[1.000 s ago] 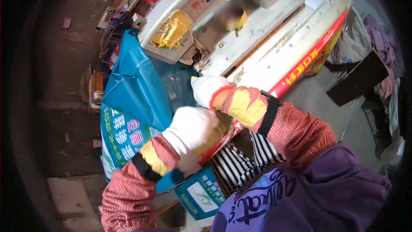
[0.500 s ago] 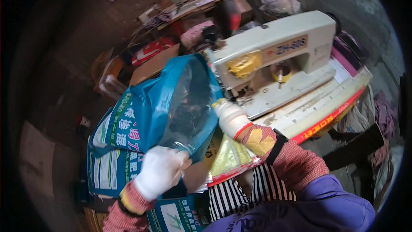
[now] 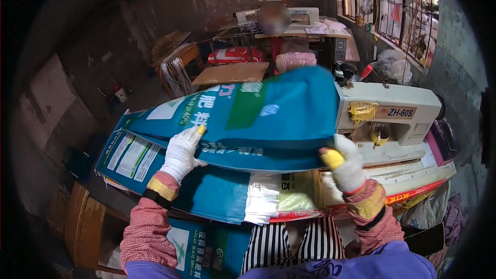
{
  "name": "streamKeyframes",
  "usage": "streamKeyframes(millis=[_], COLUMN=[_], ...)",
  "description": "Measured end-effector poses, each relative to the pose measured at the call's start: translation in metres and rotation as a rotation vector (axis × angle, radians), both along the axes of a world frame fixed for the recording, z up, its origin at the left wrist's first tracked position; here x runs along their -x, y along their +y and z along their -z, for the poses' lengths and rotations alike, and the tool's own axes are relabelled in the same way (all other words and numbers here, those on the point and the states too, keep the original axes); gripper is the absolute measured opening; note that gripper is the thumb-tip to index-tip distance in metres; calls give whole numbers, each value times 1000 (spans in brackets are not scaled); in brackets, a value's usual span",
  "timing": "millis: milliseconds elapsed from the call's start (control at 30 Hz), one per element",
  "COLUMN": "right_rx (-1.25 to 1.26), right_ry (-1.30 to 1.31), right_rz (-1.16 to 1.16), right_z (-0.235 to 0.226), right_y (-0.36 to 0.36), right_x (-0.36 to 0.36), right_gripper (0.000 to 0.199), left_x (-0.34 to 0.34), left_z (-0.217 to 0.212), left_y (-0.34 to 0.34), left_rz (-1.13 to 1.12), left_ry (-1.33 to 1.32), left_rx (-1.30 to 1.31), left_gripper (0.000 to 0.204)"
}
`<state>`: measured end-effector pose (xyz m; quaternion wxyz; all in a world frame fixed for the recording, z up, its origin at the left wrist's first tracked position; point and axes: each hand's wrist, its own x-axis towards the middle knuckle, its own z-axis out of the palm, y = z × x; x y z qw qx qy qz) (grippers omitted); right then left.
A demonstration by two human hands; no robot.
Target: The recorder is using an industrial sewing machine to seal large green plastic bags.
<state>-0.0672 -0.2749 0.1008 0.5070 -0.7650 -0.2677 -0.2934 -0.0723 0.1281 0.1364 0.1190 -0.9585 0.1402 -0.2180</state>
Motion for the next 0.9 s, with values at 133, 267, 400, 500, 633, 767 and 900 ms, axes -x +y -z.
streamKeyframes(millis=[133,267,400,500,633,767,900], right_rx=[-135,-547,-800,-779,-39,54,2], right_ry=[139,430,523,630,875,188,370], right_rz=[64,-72,-169,-250,-90,-1132,-846], right_z=[7,10,18,32,51,70,88], right_y=[-30,-29,-35,-28,28,65,54], right_x=[-2,-15,-33,-27,18,94,67], right_gripper=[23,28,36,31,18,13,24], left_x=[-23,-30,3,32,85,167,191], left_z=[14,-66,-125,-83,45,90,55], left_y=[18,7,14,34,88,193,245], left_rz=[-246,-362,68,166,-210,-517,-770], left_ry=[-65,-269,-826,-702,73,111,527], left_rx=[-28,-185,-190,-82,-124,-136,-459], left_gripper=[41,7,8,18,29,14,8])
